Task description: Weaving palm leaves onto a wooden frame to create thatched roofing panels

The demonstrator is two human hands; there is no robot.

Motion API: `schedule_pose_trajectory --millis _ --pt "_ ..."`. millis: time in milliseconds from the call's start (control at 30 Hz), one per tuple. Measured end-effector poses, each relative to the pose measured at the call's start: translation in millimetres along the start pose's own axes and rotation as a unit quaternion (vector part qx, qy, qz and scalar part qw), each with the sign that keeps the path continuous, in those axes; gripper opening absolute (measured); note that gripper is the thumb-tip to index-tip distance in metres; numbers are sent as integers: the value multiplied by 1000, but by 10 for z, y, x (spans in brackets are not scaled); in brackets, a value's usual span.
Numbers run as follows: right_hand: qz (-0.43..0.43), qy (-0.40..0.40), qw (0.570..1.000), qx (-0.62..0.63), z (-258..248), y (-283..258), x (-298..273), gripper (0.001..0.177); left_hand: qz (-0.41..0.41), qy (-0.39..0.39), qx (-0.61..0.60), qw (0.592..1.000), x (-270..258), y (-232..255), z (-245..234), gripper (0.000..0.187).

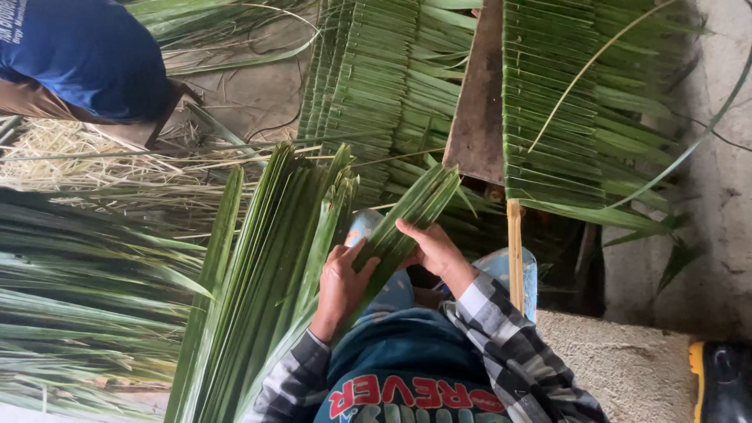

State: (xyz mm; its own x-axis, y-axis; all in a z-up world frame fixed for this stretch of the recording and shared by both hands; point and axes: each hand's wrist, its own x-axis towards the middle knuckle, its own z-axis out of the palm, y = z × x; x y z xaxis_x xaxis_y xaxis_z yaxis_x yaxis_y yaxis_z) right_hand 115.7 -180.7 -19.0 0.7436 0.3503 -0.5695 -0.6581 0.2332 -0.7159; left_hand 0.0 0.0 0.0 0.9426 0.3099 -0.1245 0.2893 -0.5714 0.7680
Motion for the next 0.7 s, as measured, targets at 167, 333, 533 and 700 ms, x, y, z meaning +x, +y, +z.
schedule_pose_trajectory --millis 167,333,533,700 --pt "-15 30 999 -5 -16 46 34 56 -18 -12 -7 1000 -21 49 -18 56" --pt "-23 37 999 -3 0 29 9 54 -30 -24 -7 999 -32 94 -44 57" --pt "-26 75 997 -16 36 86 33 56 -28 -34 -2 999 -25 81 -28 58" --pt "-36 127 991 21 -84 194 199 67 13 -32 44 998 -75 466 -219 66"
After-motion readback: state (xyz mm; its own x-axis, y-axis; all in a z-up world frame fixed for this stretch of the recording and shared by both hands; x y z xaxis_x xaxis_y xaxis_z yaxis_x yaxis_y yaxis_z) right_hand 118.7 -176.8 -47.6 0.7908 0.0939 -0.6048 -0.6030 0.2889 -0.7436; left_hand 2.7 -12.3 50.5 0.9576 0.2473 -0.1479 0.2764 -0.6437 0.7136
